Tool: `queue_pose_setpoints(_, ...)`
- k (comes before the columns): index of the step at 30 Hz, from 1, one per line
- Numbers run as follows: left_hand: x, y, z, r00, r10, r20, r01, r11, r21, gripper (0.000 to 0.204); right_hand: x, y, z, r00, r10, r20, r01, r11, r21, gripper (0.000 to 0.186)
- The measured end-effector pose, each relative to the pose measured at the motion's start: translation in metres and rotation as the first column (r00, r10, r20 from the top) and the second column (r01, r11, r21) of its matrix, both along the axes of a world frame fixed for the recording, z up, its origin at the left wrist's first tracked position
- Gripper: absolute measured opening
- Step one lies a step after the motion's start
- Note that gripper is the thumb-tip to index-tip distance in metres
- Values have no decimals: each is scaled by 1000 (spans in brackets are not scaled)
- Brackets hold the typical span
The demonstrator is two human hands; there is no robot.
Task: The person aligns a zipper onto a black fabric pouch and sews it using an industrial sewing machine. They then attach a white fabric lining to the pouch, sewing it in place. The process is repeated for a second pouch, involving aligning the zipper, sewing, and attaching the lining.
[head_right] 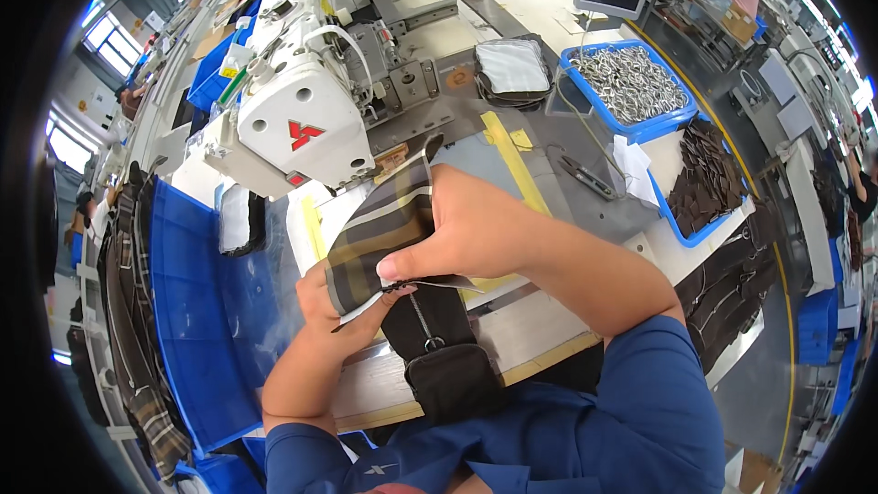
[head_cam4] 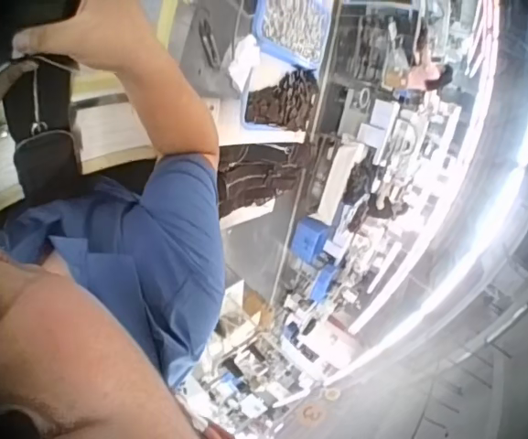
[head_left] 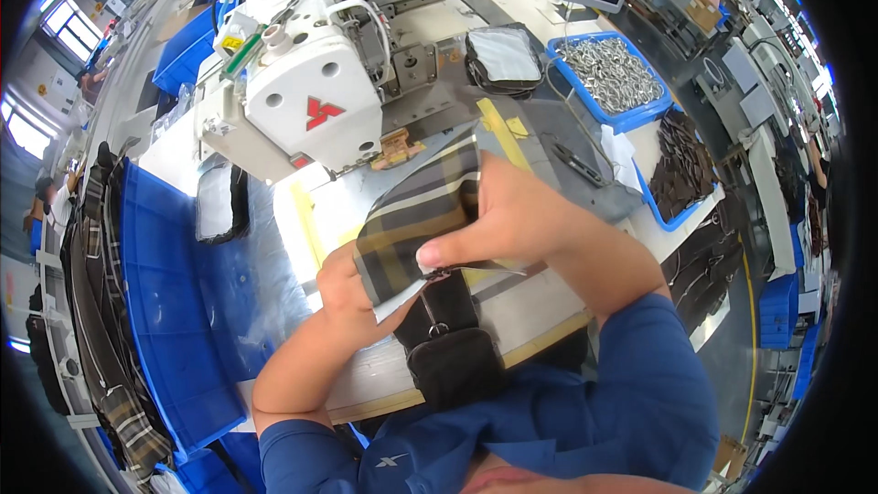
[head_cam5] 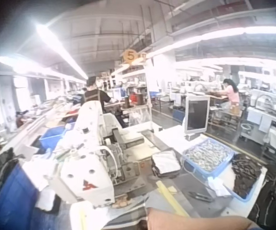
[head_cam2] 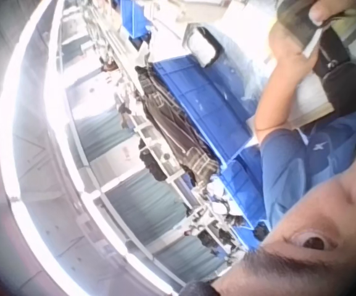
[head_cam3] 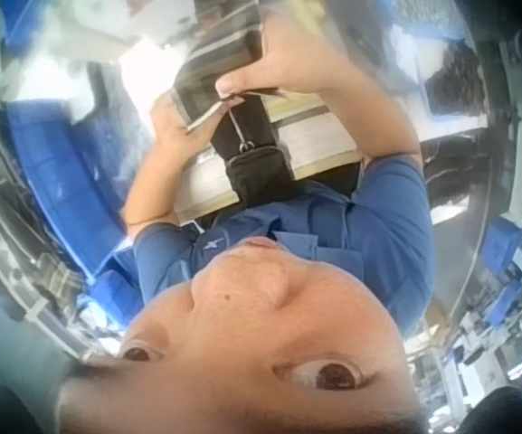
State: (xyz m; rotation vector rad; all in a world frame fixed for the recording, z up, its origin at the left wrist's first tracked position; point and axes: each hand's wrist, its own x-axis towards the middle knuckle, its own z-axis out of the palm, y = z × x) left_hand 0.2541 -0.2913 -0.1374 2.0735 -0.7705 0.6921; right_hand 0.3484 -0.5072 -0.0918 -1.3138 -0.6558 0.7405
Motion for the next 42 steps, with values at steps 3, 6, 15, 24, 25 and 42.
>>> queue_pose_setpoints(3, -9, 0, -3, 971, 204, -123, -207, 978, -12, 42, 1, 5, -3, 1000, -26, 7, 26, 1000, -18, 66)
queue_pose_setpoints(6, -5, 1, -10, 893, 355, 277, -334, 935, -119, 39, 3, 9, -13, 996, -63, 64, 64, 998, -24, 59)
queue_pose_setpoints(15, -12, -5, 14, 818, 130, 560, -354, 881, 313, 33, 0, 9, -9, 997, -30, 72, 36, 995, -89, 64)
queue_pose_setpoints(24, -15, -9, 15, 807, 119, 579, -382, 852, 358, 25, -10, 3, -5, 923, -72, 377, 141, 977, -160, 56)
queue_pose_setpoints(25, -14, -10, 16, 800, 108, 590, -382, 850, 362, 21, -12, 3, -8, 901, -98, 422, 165, 978, -125, 50)
queue_pose_setpoints(42, -8, -2, 10, 732, -74, 678, -222, 914, 341, 12, -10, 13, -7, 983, -42, 181, 59, 994, -91, 56)
